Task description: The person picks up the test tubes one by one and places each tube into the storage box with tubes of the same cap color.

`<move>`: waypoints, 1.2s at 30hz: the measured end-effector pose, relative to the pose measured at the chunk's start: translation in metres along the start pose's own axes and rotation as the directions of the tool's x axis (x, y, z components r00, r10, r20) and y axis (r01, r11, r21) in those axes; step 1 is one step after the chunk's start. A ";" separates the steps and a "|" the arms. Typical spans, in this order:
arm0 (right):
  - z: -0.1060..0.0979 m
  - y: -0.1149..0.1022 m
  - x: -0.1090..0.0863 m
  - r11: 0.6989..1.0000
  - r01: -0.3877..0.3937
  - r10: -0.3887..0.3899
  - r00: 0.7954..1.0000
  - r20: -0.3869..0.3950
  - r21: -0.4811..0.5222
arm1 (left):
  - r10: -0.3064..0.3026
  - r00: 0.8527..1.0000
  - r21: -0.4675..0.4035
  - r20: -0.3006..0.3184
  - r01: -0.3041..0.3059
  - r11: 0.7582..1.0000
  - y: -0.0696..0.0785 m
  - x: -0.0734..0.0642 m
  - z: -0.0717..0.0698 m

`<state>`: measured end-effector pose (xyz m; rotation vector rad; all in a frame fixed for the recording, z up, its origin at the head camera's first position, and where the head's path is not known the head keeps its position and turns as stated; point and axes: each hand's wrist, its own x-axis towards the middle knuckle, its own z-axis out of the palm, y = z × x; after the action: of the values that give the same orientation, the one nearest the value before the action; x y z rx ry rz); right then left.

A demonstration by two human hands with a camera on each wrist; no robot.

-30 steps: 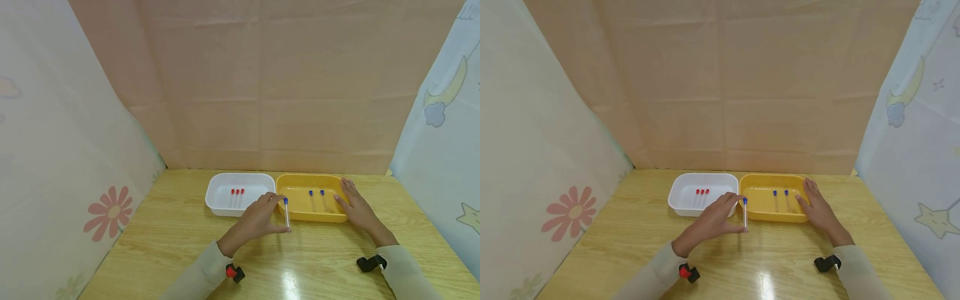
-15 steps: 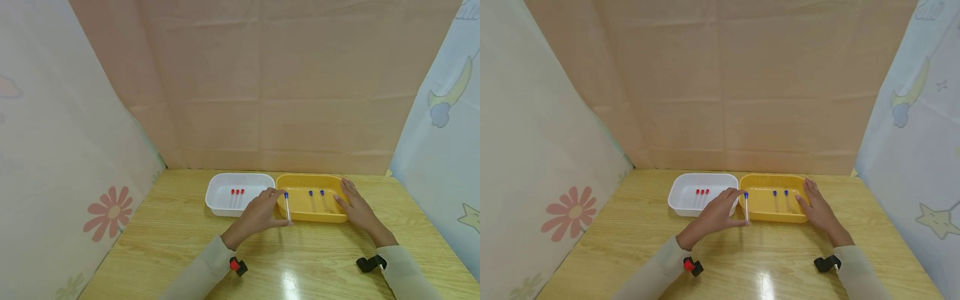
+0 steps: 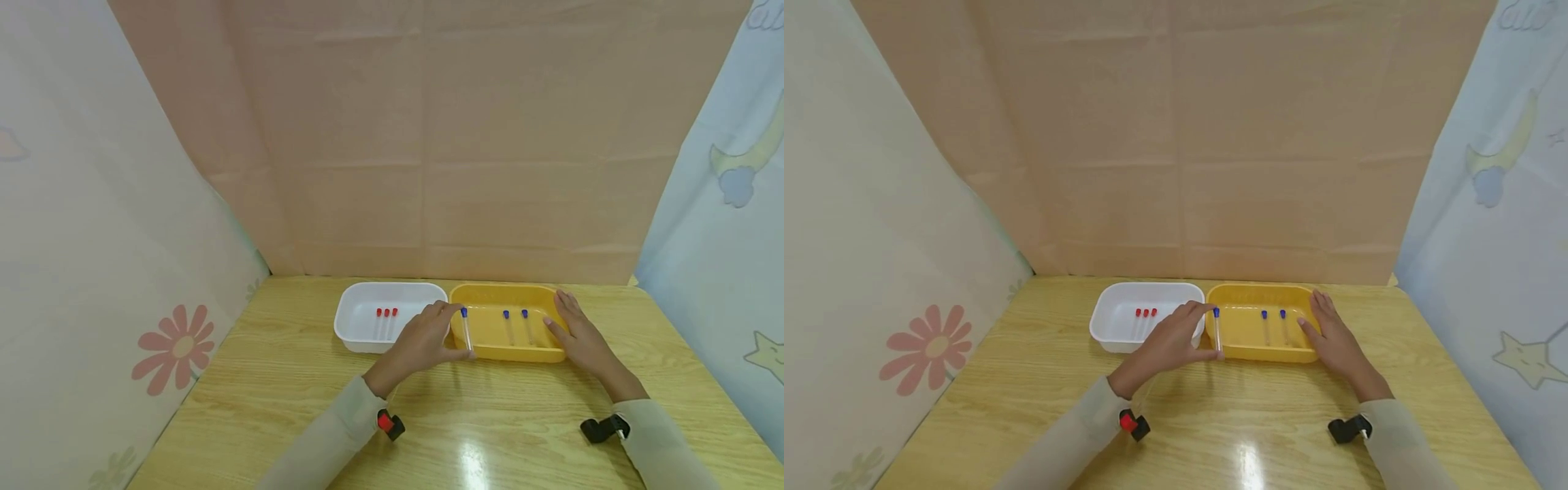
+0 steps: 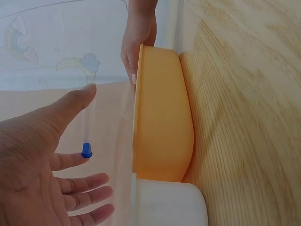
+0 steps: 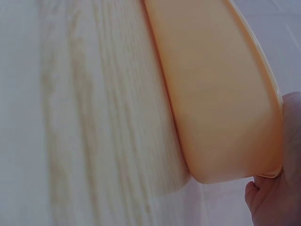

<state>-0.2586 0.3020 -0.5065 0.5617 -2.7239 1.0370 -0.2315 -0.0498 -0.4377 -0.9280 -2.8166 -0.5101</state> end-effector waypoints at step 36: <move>0.001 0.000 0.001 1.000 0.005 -0.005 1.000 -0.013 -0.003 | -0.022 0.994 -0.155 0.106 0.038 0.987 -0.001 0.037 0.011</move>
<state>-0.2597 0.3011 -0.5065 0.5585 -2.7113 1.0314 -0.2620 -0.0266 -0.4402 -0.9681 -2.9224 -0.7167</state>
